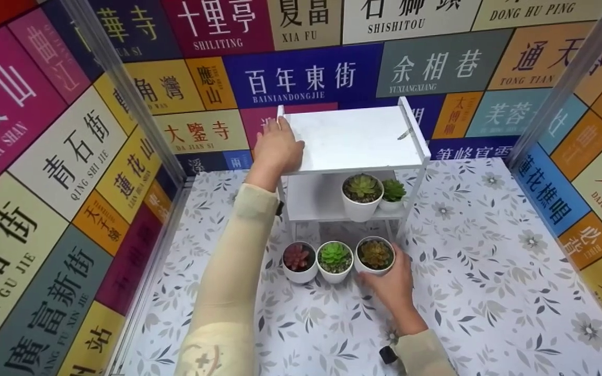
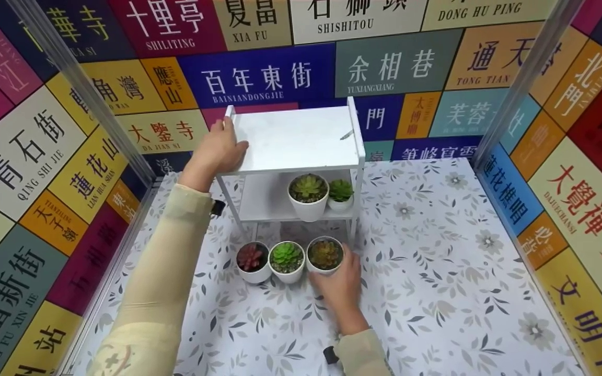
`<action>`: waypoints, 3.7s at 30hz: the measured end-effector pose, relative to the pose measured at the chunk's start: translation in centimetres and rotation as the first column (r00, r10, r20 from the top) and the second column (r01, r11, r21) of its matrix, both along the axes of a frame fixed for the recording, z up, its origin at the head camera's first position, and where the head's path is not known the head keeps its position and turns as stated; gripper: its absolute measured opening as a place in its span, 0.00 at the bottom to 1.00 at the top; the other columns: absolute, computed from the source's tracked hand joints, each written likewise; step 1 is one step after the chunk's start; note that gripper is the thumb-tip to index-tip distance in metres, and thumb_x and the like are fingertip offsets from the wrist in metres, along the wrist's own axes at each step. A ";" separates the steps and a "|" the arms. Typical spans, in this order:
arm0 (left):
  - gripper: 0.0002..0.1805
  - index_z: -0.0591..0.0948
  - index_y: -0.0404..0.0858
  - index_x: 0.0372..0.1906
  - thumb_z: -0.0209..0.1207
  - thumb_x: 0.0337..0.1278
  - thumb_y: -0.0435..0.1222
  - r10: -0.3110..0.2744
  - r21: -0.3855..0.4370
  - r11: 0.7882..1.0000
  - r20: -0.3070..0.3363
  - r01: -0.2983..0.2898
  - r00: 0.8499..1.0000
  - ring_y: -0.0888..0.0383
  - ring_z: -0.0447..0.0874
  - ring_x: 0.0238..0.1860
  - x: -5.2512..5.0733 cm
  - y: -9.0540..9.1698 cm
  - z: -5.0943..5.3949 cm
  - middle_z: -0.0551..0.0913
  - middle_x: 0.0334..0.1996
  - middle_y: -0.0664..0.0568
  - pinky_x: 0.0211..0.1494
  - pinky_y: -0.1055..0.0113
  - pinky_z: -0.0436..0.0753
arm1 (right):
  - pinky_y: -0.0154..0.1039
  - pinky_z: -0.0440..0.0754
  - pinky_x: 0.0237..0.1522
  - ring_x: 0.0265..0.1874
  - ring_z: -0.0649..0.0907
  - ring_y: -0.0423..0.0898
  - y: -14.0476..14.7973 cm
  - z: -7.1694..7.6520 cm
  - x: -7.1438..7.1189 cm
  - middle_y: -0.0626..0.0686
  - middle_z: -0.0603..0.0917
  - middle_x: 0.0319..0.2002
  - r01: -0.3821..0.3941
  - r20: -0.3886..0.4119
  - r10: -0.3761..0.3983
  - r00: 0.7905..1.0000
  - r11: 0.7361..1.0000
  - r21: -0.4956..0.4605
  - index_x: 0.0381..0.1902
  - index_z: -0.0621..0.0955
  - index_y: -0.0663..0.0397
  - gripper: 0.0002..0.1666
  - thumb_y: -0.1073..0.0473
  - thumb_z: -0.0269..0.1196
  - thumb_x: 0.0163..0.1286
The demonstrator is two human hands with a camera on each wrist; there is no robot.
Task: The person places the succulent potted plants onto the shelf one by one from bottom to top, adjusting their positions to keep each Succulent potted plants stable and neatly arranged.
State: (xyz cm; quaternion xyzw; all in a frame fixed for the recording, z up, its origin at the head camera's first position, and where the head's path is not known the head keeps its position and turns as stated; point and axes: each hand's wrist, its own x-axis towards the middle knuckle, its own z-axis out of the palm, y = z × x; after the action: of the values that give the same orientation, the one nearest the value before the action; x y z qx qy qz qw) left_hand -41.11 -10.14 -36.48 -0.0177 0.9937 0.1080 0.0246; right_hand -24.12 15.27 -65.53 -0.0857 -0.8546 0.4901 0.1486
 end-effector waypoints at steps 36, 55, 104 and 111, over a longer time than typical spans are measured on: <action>0.47 0.42 0.32 0.87 0.46 0.82 0.54 0.000 0.010 1.000 -0.005 0.000 1.000 0.43 0.41 0.89 0.0 0.0 -0.2 0.46 0.88 0.37 0.91 0.48 0.44 | 0.65 0.72 0.72 0.70 0.74 0.64 0.3 3.8 1.4 0.64 0.72 0.69 0.001 0.006 -0.001 1.000 1.000 -0.025 0.79 0.66 0.55 0.63 0.58 0.85 0.48; 0.46 0.44 0.31 0.86 0.47 0.82 0.54 -0.004 0.010 1.000 -0.021 0.004 1.000 0.42 0.43 0.89 0.1 -0.1 -0.1 0.48 0.87 0.36 0.91 0.47 0.46 | 0.64 0.71 0.72 0.70 0.73 0.62 -0.1 4.8 1.8 0.63 0.72 0.69 -0.020 -0.028 0.019 0.999 0.999 -0.039 0.79 0.66 0.56 0.63 0.57 0.86 0.48; 0.47 0.42 0.32 0.87 0.47 0.82 0.54 0.008 0.019 1.000 0.001 -0.008 1.000 0.43 0.41 0.89 0.0 0.0 0.0 0.45 0.88 0.37 0.91 0.48 0.45 | 0.64 0.70 0.73 0.69 0.75 0.61 -2.4 6.4 1.9 0.62 0.74 0.68 -0.083 -0.082 0.076 0.994 0.993 -0.079 0.78 0.68 0.55 0.64 0.58 0.88 0.45; 0.47 0.42 0.32 0.87 0.47 0.82 0.54 0.003 0.020 1.000 0.000 -0.003 1.000 0.43 0.42 0.89 0.1 -0.3 0.0 0.46 0.88 0.37 0.91 0.48 0.45 | 0.62 0.70 0.74 0.70 0.74 0.61 -3.3 6.7 1.8 0.62 0.74 0.69 -0.078 -0.095 0.070 0.993 0.994 -0.079 0.77 0.69 0.56 0.64 0.59 0.88 0.43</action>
State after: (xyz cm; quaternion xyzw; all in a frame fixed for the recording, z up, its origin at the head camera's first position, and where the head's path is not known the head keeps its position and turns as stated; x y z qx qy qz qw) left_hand -41.05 -10.40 -36.50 -0.0189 0.9925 0.1181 0.0245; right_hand -22.31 11.98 -58.82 -0.0372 -0.8284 0.5337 0.1658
